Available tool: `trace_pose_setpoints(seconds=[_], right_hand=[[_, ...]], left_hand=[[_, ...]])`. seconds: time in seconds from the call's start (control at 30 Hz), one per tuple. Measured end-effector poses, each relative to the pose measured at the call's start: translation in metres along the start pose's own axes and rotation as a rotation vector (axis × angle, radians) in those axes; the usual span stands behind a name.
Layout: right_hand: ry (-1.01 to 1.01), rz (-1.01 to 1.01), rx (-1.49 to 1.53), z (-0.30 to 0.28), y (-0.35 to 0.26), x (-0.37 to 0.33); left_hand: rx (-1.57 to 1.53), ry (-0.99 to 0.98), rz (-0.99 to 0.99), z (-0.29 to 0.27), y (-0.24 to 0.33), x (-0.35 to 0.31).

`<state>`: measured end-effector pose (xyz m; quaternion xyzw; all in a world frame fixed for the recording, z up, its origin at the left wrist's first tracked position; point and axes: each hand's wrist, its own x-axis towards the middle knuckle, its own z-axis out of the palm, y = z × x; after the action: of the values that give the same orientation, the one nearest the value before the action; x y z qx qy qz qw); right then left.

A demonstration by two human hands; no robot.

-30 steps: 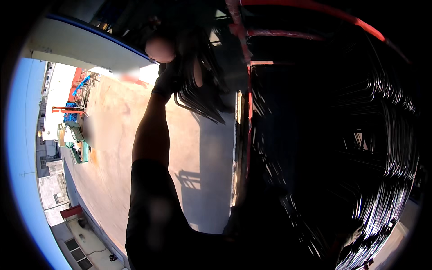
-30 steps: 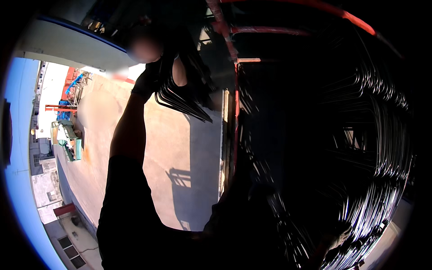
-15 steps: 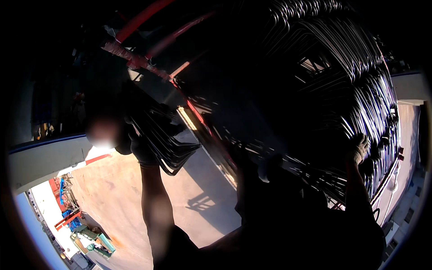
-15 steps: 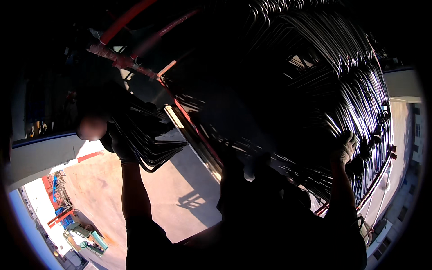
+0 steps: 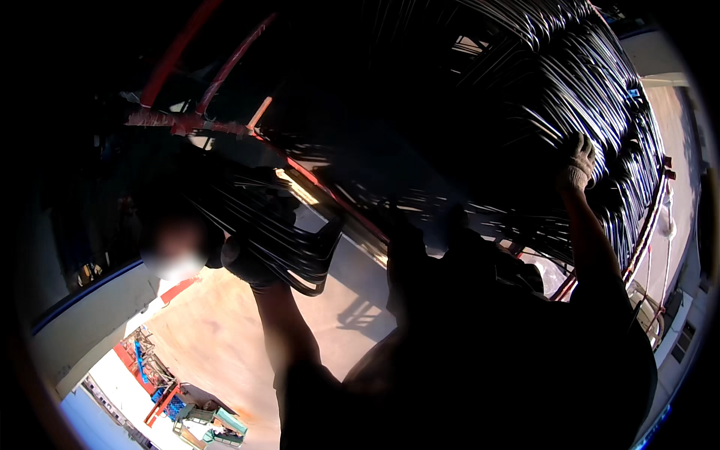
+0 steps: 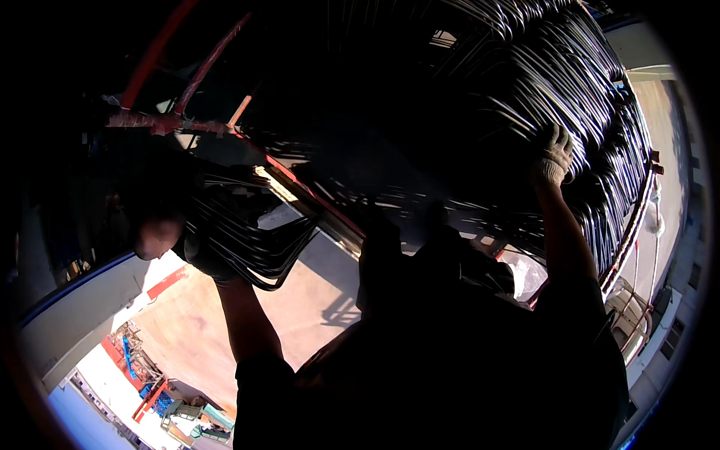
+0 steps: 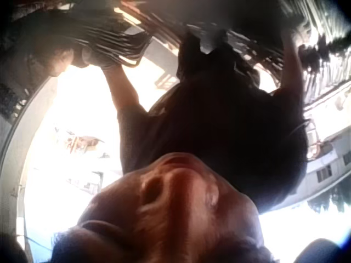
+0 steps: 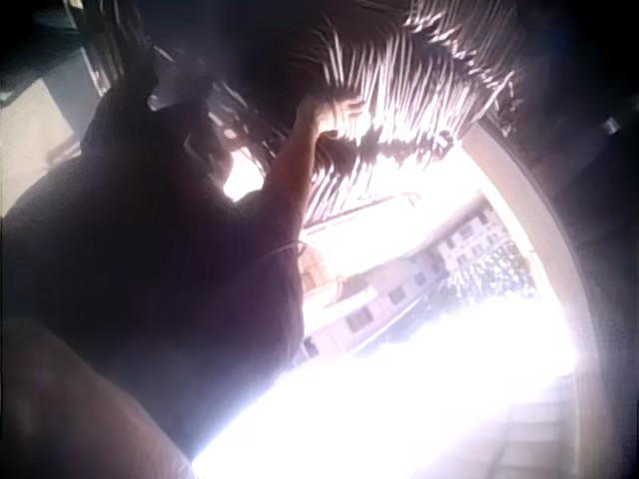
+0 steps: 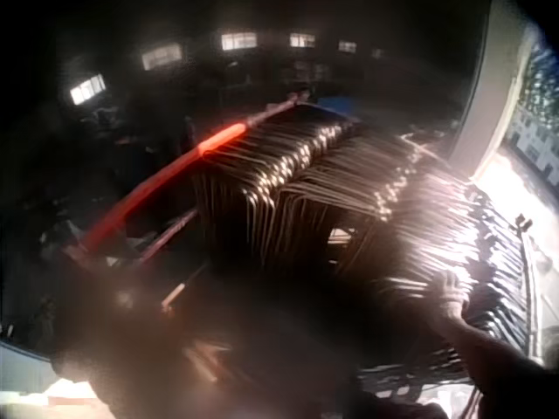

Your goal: The person repeatedly picks up bundles of black metal frames from a red rack and stacks them onto a growing pile. The person wears gloves and works in a warehouse setting with another person visible in the background.

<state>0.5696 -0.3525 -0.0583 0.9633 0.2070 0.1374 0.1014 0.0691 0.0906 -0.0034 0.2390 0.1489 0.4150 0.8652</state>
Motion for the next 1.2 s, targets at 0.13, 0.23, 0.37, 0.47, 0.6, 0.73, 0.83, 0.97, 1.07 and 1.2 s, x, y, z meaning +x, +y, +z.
trace_pose_setpoints(seconds=[0.13,0.23,0.37,0.47,0.6,0.73,0.83,0.97,1.07,1.2], right_hand=[[0.073,-0.066,0.144,0.006,0.004,0.003],[0.127,-0.128,0.229,-0.006,0.013,-0.002],[0.202,-0.213,0.329,-0.018,0.023,-0.002],[0.221,-0.262,0.340,-0.013,0.045,-0.003],[0.223,-0.285,0.400,-0.011,0.068,0.004],[0.227,-0.305,0.432,-0.014,0.097,-0.003],[0.232,-0.249,0.483,-0.019,0.137,-0.038],[0.110,-0.124,0.503,-0.038,0.210,-0.128],[-0.035,0.095,0.372,-0.030,0.273,-0.169],[-0.073,0.195,0.340,0.005,0.325,-0.178]], left_hand=[[-0.116,-0.141,-0.087,0.026,0.004,-0.031],[-0.073,-0.019,-0.148,0.027,0.004,-0.054],[-0.042,0.031,-0.035,0.063,-0.031,-0.073],[-0.042,-0.061,-0.052,0.088,-0.063,-0.081],[-0.001,-0.069,-0.095,0.117,-0.102,-0.093],[0.006,-0.025,-0.207,0.178,-0.178,-0.096],[-0.031,-0.036,-0.314,0.218,-0.243,-0.097],[0.031,-0.024,-0.411,0.253,-0.327,-0.084],[0.025,0.115,-0.561,0.286,-0.389,-0.072],[-0.009,0.186,-0.698,0.286,-0.487,-0.044]])
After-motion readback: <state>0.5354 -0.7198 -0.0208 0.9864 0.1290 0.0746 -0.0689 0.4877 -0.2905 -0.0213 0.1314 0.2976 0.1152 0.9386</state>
